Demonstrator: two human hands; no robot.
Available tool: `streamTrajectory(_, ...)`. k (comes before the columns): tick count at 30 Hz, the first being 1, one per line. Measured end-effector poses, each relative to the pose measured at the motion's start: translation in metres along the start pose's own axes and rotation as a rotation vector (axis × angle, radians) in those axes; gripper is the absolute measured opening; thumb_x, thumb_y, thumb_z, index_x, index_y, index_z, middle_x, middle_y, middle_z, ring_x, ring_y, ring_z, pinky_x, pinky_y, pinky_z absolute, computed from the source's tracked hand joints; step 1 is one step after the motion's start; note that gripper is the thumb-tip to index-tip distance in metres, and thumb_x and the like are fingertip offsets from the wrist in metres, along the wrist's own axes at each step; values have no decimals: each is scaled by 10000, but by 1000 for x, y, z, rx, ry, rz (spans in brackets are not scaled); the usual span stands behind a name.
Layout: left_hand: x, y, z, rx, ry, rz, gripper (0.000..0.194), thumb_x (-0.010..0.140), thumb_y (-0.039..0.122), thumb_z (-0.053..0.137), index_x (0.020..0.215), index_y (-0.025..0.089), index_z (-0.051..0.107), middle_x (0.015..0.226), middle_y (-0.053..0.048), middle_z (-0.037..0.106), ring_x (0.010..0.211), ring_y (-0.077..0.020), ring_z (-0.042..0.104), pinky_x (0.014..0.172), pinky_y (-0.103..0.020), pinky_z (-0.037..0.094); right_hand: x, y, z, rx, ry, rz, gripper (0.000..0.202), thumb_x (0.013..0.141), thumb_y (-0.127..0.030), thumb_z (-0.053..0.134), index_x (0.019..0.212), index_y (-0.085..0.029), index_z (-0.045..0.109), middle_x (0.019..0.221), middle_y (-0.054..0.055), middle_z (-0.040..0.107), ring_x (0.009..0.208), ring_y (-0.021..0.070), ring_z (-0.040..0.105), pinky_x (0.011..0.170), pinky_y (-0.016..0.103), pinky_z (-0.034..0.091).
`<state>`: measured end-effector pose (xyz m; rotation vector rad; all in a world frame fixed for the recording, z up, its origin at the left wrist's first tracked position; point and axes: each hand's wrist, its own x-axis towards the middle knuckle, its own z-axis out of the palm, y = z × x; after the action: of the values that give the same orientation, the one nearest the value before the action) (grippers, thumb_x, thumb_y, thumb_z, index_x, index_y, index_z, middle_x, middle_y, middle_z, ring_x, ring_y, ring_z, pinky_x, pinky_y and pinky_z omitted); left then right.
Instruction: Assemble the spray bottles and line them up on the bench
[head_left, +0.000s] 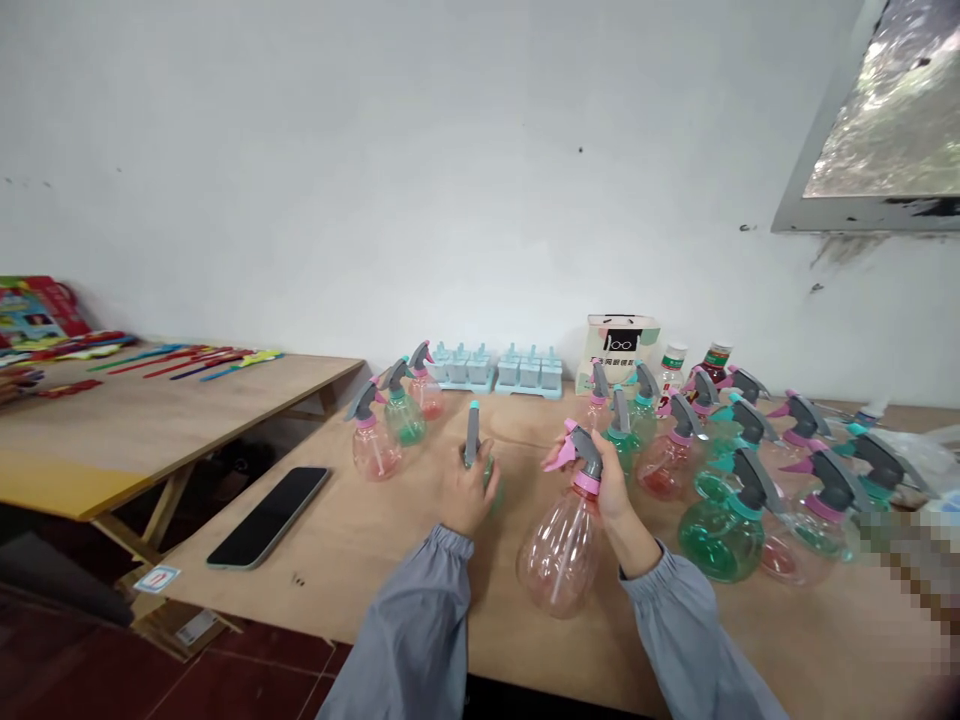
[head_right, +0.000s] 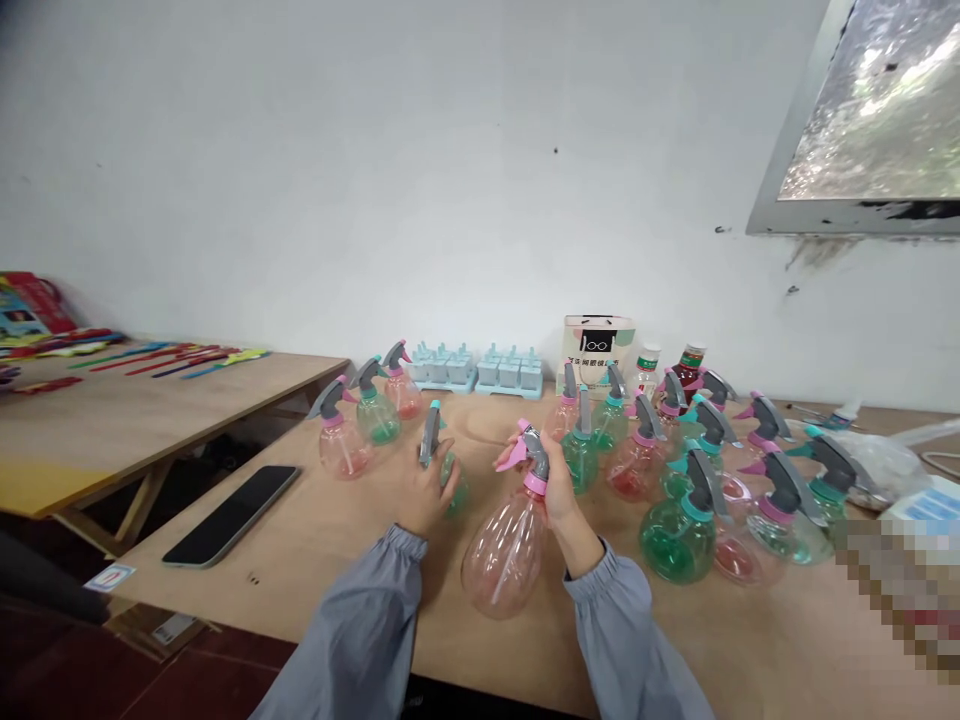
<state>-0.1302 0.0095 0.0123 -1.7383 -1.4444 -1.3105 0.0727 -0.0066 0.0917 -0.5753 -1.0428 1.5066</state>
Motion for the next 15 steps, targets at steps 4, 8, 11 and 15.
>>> streamTrajectory(4,-1,-1,1,-15,-23,-9,314,927,283,531,1211,200,635,1058,-152,602,947,-269,623,770,-383,541,-1,1,4,3,72,-98,445,707,-650,652,795,-215,671,718,61,733,734,228,713,363,221,419)
streamTrajectory(8,-1,-3,2,-31,-43,-6,317,933,283,516,1222,208,621,1090,-154,614,964,-266,621,793,-388,542,1,2,3,-35,30,-95,387,732,-610,637,836,-238,666,752,54,742,752,229,710,411,244,463)
streamTrajectory(11,0,-3,1,-40,-60,-14,318,932,288,520,1225,210,615,1097,-150,616,964,-260,620,808,-388,541,1,4,1,-76,22,-40,434,749,-661,580,838,-242,649,753,57,738,739,237,709,391,250,450)
streamTrajectory(15,0,-3,1,-57,-68,-26,312,924,282,535,1214,209,624,1092,-147,610,958,-255,617,823,-386,538,1,8,-3,-83,78,-27,462,738,-684,586,837,-235,634,694,47,717,657,223,690,373,242,434)
